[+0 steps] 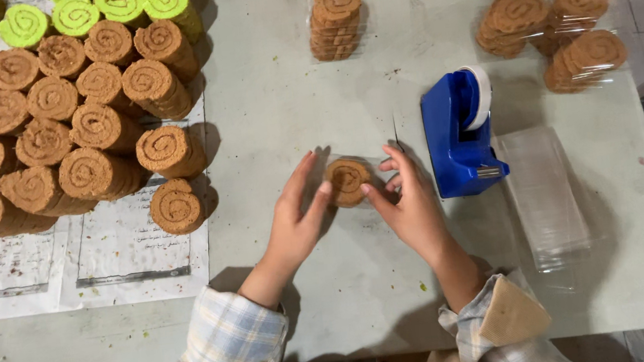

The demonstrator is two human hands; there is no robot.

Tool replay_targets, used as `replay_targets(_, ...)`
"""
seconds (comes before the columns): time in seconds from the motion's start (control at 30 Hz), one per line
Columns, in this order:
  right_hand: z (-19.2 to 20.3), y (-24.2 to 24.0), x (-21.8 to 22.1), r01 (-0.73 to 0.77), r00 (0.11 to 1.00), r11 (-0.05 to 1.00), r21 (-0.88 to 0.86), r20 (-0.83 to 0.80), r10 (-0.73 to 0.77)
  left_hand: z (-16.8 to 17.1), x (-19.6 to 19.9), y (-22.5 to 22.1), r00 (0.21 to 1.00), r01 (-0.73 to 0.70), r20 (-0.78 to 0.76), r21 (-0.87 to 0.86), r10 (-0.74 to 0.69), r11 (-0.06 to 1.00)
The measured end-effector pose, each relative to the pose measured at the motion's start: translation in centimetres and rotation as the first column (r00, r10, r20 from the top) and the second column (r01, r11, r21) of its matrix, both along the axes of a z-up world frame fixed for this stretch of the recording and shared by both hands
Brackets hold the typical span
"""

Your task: The person places individual cake rolls into small plastic containers and seals them using adhesive tape from a dispenser.

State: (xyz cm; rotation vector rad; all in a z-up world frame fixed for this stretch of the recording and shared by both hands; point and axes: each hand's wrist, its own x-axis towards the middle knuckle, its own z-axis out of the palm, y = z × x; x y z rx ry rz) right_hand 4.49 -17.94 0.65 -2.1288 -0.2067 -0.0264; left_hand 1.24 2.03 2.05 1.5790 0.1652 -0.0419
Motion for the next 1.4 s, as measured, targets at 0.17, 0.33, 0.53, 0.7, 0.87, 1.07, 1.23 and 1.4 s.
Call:
replay_targets(0.17, -1.1, -2.7, -0.7, 0.049, 0.941, 0.995, -0.082, 0.338, -0.019, -3.4, -0.1, -0.8, 0.78, -0.183, 0.453, 0.825, -0.432, 0.535)
replay_targets(0.33, 1.1, -7.0, -4.1, 0.157, 0.882, 0.952, -0.262, 0.47, -0.016, -6.1, 0.1, -1.6, 0.738, -0.299, 0.451, 0.886, -0.502, 0.355)
replay_targets(0.53, 1.4, -11.9, -5.8, 0.288, 0.84, 0.894, -0.344, 0.539, -0.063, -5.7, 0.2, -1.5, 0.739, -0.324, 0.343, 0.936, -0.58, 0.14)
replay_targets(0.7, -1.7, -16.8, -5.5, 0.4, 0.835, 0.775, -0.49, 0.544, -0.088, -6.0, 1.0, -1.9, 0.749, -0.337, 0.338, 0.935, -0.57, 0.112)
replay_targets(0.87, -3.1, -17.9, -5.8, 0.358, 0.932, 0.62, -0.698, 0.303, -0.197, -6.4, 2.7, -2.2, 0.758, -0.344, 0.331, 0.935, -0.562, 0.087)
replay_targets(1.07, -4.8, -18.8, -5.5, 0.394, 0.918, 0.591, -0.704, 0.329, -0.22, -5.5, 3.3, -2.5, 0.758, -0.354, 0.363, 0.927, -0.542, 0.126)
replay_targets(1.23, -5.4, -19.5, -5.0, 0.431, 0.893, 0.643, -0.633, 0.402, -0.204, -4.4, 2.7, -2.5, 0.778, -0.276, 0.334, 0.943, -0.532, 0.188)
replay_targets(1.4, -4.7, -19.3, -5.5, 0.516, 0.842, 0.665, -0.54, 0.463, -0.277, -2.9, 2.2, -3.0, 0.766, -0.277, 0.36, 0.933, -0.533, 0.231)
